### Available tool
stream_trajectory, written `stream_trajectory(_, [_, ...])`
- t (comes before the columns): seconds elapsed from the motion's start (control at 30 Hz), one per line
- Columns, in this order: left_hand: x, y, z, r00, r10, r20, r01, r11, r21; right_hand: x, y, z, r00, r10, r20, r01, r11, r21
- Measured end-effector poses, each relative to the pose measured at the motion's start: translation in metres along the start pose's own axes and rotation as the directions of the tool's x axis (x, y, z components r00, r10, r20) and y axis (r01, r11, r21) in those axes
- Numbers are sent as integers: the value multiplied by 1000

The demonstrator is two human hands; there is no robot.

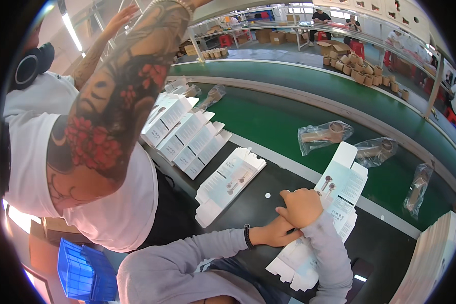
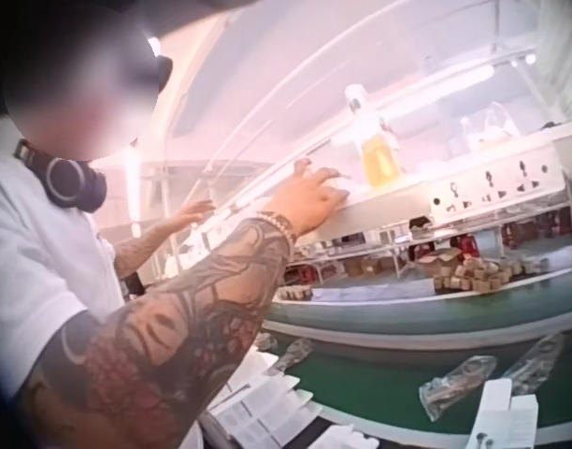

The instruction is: Assembling and folding cardboard packaging for wired earphones on a factory production line.

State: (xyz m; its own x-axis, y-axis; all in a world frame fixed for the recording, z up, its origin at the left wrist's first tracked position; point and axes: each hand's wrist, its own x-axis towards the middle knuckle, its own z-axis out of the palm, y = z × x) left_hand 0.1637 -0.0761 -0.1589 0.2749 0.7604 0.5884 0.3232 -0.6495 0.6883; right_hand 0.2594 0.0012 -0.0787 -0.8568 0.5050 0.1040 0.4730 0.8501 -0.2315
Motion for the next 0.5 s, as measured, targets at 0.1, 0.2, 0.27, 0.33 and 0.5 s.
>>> stream_trajectory(0.1, [-1, -2, 1, 1000, -8, 15, 8, 1000, -4, 0, 0, -1, 1000, 3, 6, -3, 1000, 0])
stream_trajectory(0.2, [-3, -4, 1, 999, -17, 36, 17, 1000, -14, 0, 0, 0, 1000, 12, 26, -13, 1000, 3])
stream_trajectory(0.27, [-3, -4, 1, 999, -26, 43, 28, 999, -38, 1, -1, 0, 999, 22, 42, -22, 1000, 7])
stream_trajectory(0.33, [-2, -2, 3, 998, -54, 14, 55, 995, -81, 1, -1, -1, 998, 27, 65, -28, 999, 14])
stream_trajectory(0.5, [-2, -5, 0, 997, -47, 54, 50, 997, -62, 0, 0, -4, 999, 24, 44, -26, 998, 52])
